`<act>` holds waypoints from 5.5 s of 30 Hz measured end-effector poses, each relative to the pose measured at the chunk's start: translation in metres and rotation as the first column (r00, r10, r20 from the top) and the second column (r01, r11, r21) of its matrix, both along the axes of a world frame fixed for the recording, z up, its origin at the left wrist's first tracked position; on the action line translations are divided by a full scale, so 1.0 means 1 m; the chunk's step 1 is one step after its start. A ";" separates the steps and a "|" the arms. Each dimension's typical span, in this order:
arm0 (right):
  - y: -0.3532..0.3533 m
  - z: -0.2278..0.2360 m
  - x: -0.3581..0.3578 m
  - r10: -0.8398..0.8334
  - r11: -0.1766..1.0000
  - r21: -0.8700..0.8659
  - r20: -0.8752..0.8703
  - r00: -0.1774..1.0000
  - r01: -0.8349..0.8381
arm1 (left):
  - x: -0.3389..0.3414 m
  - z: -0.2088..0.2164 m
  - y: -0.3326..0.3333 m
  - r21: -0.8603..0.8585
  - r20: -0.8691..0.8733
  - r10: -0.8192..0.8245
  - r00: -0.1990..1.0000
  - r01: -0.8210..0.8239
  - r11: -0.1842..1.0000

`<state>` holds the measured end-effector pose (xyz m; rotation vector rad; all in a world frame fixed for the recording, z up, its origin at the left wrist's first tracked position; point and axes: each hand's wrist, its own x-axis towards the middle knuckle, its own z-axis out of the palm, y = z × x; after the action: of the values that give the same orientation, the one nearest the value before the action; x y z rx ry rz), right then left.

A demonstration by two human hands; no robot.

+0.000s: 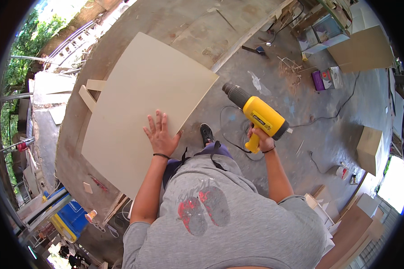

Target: The person applies a strip of edging to the side of a board, heats the area with a heat gun, and presses the strip firmly into place by hand and with a small block.

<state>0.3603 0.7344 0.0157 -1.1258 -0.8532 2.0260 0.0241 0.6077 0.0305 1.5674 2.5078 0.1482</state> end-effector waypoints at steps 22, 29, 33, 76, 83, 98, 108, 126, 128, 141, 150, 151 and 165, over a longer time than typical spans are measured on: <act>0.003 -0.003 -0.029 -0.042 0.997 -0.065 -0.014 0.999 0.041 | -0.011 -0.003 -0.044 0.106 0.003 -0.109 0.994 0.108 0.988; -0.026 -0.007 -0.038 -0.023 0.996 -0.089 -0.031 0.999 0.020 | -0.023 -0.003 -0.078 0.113 0.014 -0.134 0.991 0.132 0.985; -0.058 -0.007 -0.047 -0.012 0.993 -0.117 -0.024 1.000 0.009 | -0.034 -0.004 -0.110 0.119 0.017 -0.146 0.989 0.143 0.983; -0.464 -0.013 -0.150 0.379 0.925 -0.035 0.041 0.924 -0.378 | -0.150 0.000 -0.384 0.101 0.137 -0.355 0.925 0.343 0.934; -0.466 -0.017 -0.155 0.324 0.945 0.065 -0.019 0.946 -0.322 | -0.148 0.000 -0.386 0.108 0.116 -0.342 0.932 0.331 0.938; -0.481 -0.043 -0.152 0.303 0.849 0.370 0.244 0.921 -0.378 | -0.141 -0.011 -0.382 0.091 -0.025 -0.317 0.948 0.318 0.944; -0.481 -0.048 -0.148 0.262 0.954 0.143 0.037 0.964 -0.265 | -0.132 -0.013 -0.373 0.186 -0.160 -0.316 0.935 0.343 0.921; -0.437 -0.035 -0.154 0.179 0.984 -0.006 -0.062 0.982 -0.180 | -0.123 -0.005 -0.369 0.245 -0.110 -0.279 0.954 0.298 0.923; -0.429 -0.035 -0.153 0.157 0.987 -0.010 -0.090 0.983 -0.159 | -0.120 -0.005 -0.365 0.250 -0.097 -0.266 0.959 0.282 0.926; -0.352 -0.037 -0.130 0.091 0.991 -0.088 -0.089 0.992 -0.098 | -0.106 -0.012 -0.357 0.331 -0.137 -0.303 0.943 0.332 0.884; -0.265 -0.033 -0.105 0.047 0.996 -0.069 -0.086 0.995 -0.053 | -0.083 -0.007 -0.335 0.325 -0.069 -0.106 0.992 0.123 0.938; -0.254 -0.030 -0.103 0.044 0.998 -0.047 -0.083 0.996 -0.048 | -0.082 -0.007 -0.332 0.329 -0.066 -0.090 0.994 0.106 0.938; -0.127 -0.038 -0.079 -0.126 0.991 -0.068 -0.121 0.985 0.118 | -0.064 -0.011 -0.313 0.267 -0.081 0.172 0.982 -0.145 0.953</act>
<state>0.2809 0.6074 -0.0226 -1.0453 -0.6487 2.0084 -0.0398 0.2947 0.0191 1.4939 2.7914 0.4460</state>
